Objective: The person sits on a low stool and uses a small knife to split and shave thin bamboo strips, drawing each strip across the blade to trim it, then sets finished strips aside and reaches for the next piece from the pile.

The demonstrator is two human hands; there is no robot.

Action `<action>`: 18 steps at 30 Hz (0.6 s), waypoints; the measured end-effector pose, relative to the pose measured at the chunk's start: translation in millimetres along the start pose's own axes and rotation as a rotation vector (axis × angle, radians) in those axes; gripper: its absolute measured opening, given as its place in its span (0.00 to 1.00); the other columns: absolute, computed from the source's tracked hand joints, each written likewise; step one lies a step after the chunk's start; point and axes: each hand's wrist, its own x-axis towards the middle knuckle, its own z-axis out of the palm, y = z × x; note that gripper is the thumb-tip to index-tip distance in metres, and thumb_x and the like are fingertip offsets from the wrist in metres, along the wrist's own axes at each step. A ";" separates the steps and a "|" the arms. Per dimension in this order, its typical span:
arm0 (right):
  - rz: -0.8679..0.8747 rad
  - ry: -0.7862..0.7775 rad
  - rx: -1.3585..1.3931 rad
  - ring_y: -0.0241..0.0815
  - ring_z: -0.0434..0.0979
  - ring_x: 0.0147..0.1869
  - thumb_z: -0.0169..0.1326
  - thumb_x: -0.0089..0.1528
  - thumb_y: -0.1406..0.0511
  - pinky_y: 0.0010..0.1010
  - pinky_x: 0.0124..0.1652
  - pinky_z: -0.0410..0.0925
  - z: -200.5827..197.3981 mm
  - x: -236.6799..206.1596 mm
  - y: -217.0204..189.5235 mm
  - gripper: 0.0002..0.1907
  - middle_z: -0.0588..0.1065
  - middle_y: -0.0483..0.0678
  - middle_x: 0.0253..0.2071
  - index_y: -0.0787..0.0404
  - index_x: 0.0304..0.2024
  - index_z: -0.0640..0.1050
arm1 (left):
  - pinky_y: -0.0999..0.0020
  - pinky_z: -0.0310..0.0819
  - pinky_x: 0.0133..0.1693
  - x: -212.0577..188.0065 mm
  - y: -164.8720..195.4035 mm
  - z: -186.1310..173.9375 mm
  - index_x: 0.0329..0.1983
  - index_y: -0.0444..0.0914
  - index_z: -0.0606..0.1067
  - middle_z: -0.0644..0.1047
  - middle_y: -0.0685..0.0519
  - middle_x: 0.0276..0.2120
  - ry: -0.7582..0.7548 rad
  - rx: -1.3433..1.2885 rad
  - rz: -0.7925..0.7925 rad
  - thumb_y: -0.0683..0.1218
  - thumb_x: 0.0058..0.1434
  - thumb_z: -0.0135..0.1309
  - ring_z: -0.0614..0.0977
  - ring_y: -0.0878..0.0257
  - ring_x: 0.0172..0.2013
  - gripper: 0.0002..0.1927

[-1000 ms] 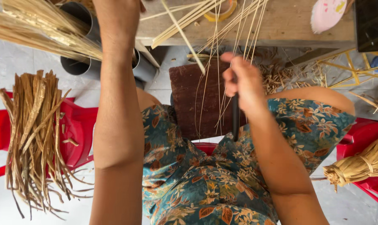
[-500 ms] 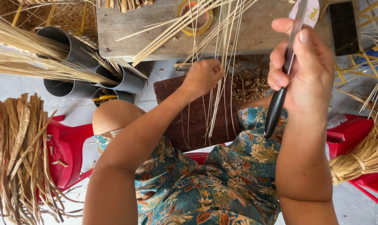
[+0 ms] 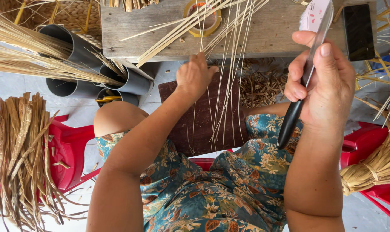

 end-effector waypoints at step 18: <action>0.076 -0.046 0.009 0.32 0.62 0.22 0.49 0.79 0.56 0.24 0.22 0.56 14.7 3.9 2.0 0.22 0.70 0.49 0.29 0.69 0.61 0.74 | 0.67 0.81 0.31 -17.8 -38.2 -3.0 0.40 0.38 0.81 0.83 0.54 0.25 -0.148 -0.754 -0.217 0.49 0.65 0.52 0.84 0.62 0.20 0.11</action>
